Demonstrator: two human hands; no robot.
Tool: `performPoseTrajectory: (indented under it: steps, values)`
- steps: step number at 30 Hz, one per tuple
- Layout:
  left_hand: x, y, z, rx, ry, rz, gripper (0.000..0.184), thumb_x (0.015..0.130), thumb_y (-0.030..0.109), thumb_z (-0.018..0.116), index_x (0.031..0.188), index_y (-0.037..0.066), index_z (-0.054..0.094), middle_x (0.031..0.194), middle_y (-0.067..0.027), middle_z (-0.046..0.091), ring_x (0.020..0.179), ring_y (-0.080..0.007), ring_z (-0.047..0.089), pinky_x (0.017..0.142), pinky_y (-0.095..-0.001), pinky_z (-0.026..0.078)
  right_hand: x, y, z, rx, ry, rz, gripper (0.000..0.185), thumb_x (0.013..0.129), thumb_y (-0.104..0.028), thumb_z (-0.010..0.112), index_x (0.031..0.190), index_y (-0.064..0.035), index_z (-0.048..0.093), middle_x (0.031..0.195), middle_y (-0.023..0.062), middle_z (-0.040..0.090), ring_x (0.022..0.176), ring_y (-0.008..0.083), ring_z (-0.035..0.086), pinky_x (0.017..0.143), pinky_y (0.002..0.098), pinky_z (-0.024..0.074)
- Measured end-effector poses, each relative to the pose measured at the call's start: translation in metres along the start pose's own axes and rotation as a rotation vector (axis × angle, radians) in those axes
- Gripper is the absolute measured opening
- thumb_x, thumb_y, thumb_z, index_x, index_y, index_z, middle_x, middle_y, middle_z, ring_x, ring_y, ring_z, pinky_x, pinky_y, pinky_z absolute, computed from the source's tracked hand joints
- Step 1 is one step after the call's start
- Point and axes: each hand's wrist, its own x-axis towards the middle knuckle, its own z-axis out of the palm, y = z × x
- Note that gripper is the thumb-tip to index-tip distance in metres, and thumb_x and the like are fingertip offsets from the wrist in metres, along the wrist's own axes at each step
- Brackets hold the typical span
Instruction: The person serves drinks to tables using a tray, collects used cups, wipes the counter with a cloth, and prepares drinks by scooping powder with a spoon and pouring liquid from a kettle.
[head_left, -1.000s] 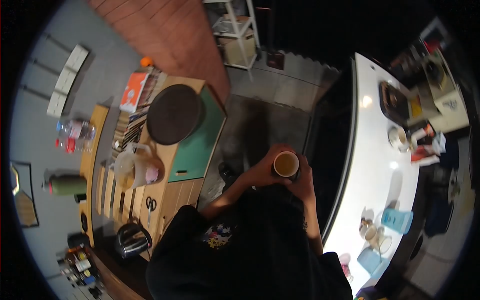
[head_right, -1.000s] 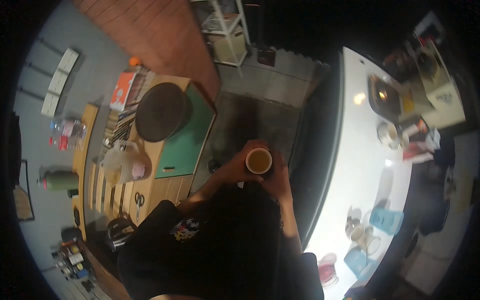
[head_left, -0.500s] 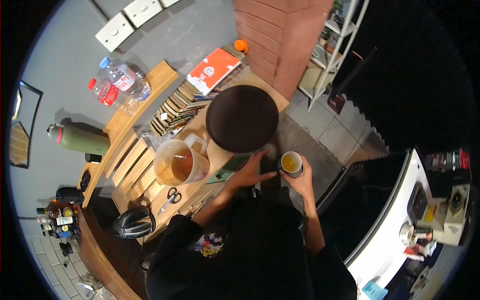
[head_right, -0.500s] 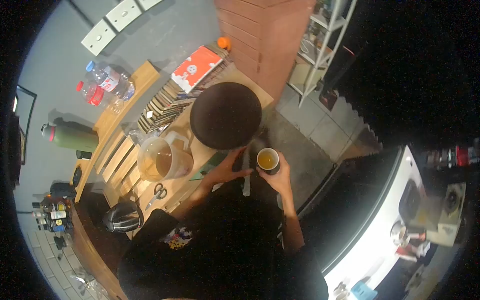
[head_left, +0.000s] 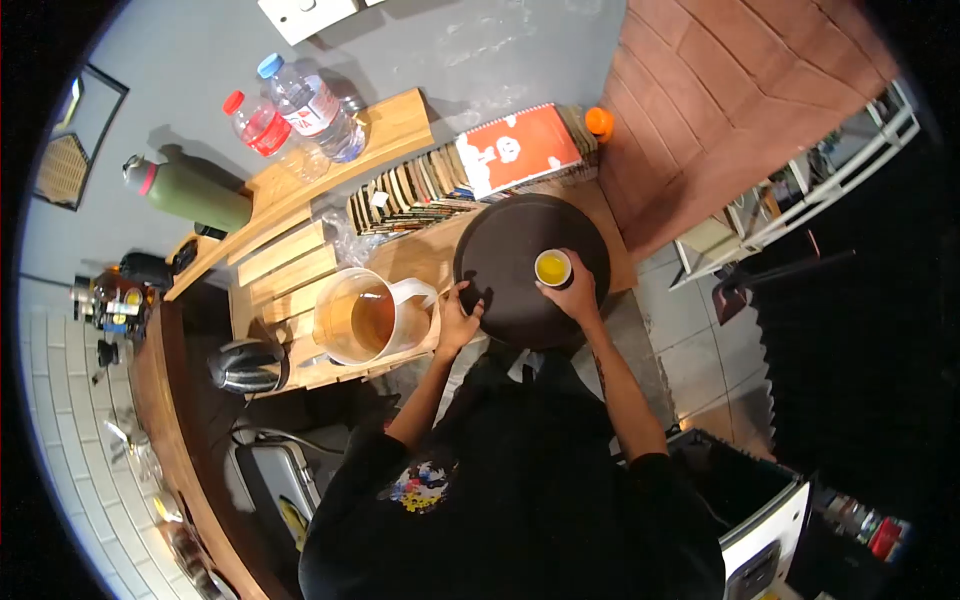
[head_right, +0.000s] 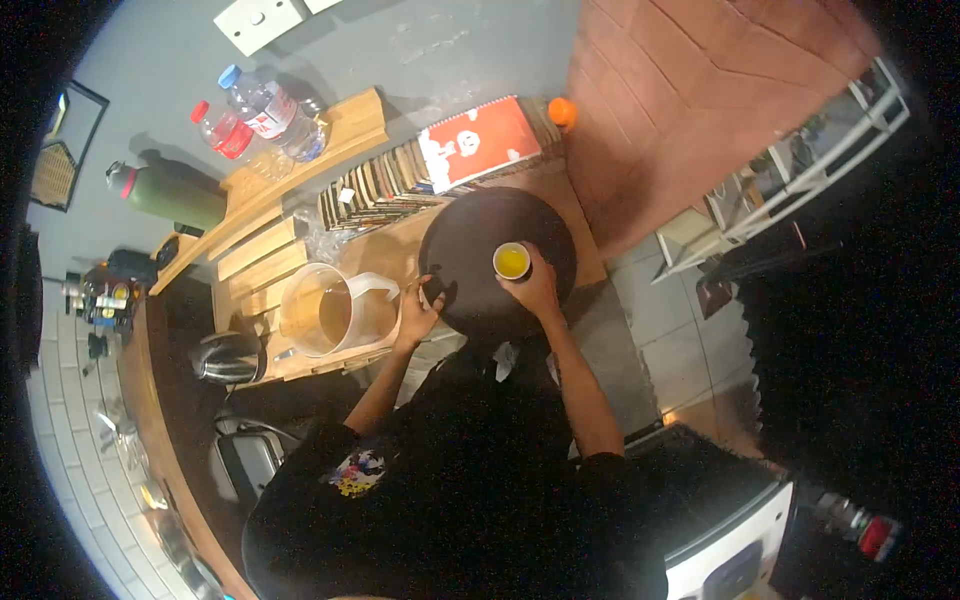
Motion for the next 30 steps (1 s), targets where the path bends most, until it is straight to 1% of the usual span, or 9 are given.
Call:
performPoseTrajectory:
  steps: [3, 10, 15, 16, 17, 20, 21, 24, 30]
  values:
    - [0.007, -0.019, 0.011, 0.154, 0.149, 0.103, 0.060, 0.077, 0.007, 0.071, 0.129, 0.002, 0.044, 0.114, -0.0211, 0.056, 0.105, -0.0326, 0.055, 0.091, -0.0406, 0.045, 0.025, 0.021, 0.014, -0.034, -0.094, 0.048, 0.064, 0.064, -0.017, 0.085, 0.118, -0.0018, 0.053, 0.109, 0.0191, 0.064, 0.105, 0.0345, 0.062, 0.088, 0.0402, 0.0496]
    - [0.010, -0.023, 0.038, -0.145, 0.230, -0.194, 0.068, 0.078, 0.006, 0.071, 0.134, 0.000, 0.035, 0.110, -0.0209, 0.058, 0.103, -0.0289, 0.057, 0.092, -0.0406, 0.045, 0.033, 0.043, 0.036, -0.082, -0.246, 0.104, 0.075, 0.065, -0.025, 0.085, 0.125, -0.0021, 0.048, 0.113, 0.0226, 0.062, 0.107, 0.0388, 0.060, 0.090, 0.0460, 0.0480]
    - [0.017, -0.040, 0.048, 0.020, 0.265, -0.144, 0.065, 0.081, 0.007, 0.069, 0.135, -0.001, 0.033, 0.103, -0.0190, 0.061, 0.094, -0.0278, 0.062, 0.084, -0.0382, 0.049, 0.029, 0.042, 0.003, -0.140, -0.358, 0.066, 0.088, 0.067, -0.030, 0.084, 0.136, -0.0011, 0.038, 0.140, 0.0267, 0.038, 0.126, 0.0419, 0.043, 0.103, 0.0469, 0.0370]
    - [0.020, -0.052, 0.052, -0.090, 0.246, -0.228, 0.064, 0.082, 0.016, 0.069, 0.135, 0.001, 0.035, 0.110, -0.0234, 0.058, 0.101, -0.0347, 0.059, 0.088, -0.0423, 0.047, 0.027, 0.049, -0.009, -0.144, -0.353, 0.064, 0.088, 0.067, -0.030, 0.084, 0.136, -0.0011, 0.038, 0.140, 0.0267, 0.038, 0.126, 0.0419, 0.043, 0.103, 0.0469, 0.0370]
    - [0.024, -0.053, 0.052, -0.201, 0.223, -0.311, 0.064, 0.084, 0.025, 0.069, 0.135, 0.004, 0.037, 0.117, -0.0278, 0.055, 0.109, -0.0417, 0.055, 0.092, -0.0464, 0.044, 0.025, 0.061, -0.021, -0.205, -0.263, 0.058, 0.080, 0.071, -0.027, 0.080, 0.134, -0.0008, 0.040, 0.135, 0.0273, 0.041, 0.123, 0.0436, 0.043, 0.101, 0.0477, 0.0382]
    - [0.029, -0.052, 0.044, -0.092, 0.151, -0.343, 0.058, 0.087, 0.031, 0.064, 0.131, 0.002, 0.042, 0.117, -0.0274, 0.057, 0.109, -0.0412, 0.056, 0.092, -0.0464, 0.044, 0.015, 0.079, -0.042, -0.434, -0.028, 0.179, 0.062, 0.081, -0.023, 0.072, 0.130, 0.0007, 0.044, 0.125, 0.0276, 0.047, 0.117, 0.0449, 0.046, 0.096, 0.0489, 0.0405]
    - [0.033, -0.063, 0.051, 0.008, 0.272, -0.203, 0.049, 0.091, 0.032, 0.059, 0.121, -0.005, 0.048, 0.092, -0.0226, 0.068, 0.089, -0.0343, 0.067, 0.081, -0.0419, 0.050, 0.014, 0.081, -0.045, -0.596, 0.124, 0.297, 0.052, 0.085, -0.020, 0.067, 0.128, 0.0019, 0.047, 0.121, 0.0274, 0.050, 0.114, 0.0446, 0.049, 0.093, 0.0493, 0.0416]
    - [0.041, -0.046, 0.040, 0.138, 0.225, -0.231, 0.050, 0.093, 0.040, 0.055, 0.115, -0.004, 0.055, 0.095, -0.0234, 0.068, 0.094, -0.0377, 0.066, 0.082, -0.0432, 0.050, 0.015, 0.069, -0.051, -0.551, -0.088, 0.548, 0.044, 0.093, -0.014, 0.055, 0.128, 0.0098, 0.044, 0.125, 0.0311, 0.050, 0.114, 0.0438, 0.052, 0.095, 0.0502, 0.0438]
    - [0.042, -0.023, 0.024, 0.121, 0.084, -0.373, 0.053, 0.092, 0.042, 0.055, 0.117, -0.005, 0.057, 0.105, -0.0258, 0.065, 0.101, -0.0392, 0.064, 0.087, -0.0446, 0.048, -0.007, 0.086, -0.029, -0.604, 0.076, 0.521, 0.036, 0.097, -0.013, 0.050, 0.126, 0.0077, 0.048, 0.117, 0.0285, 0.058, 0.104, 0.0411, 0.060, 0.087, 0.0483, 0.0491]
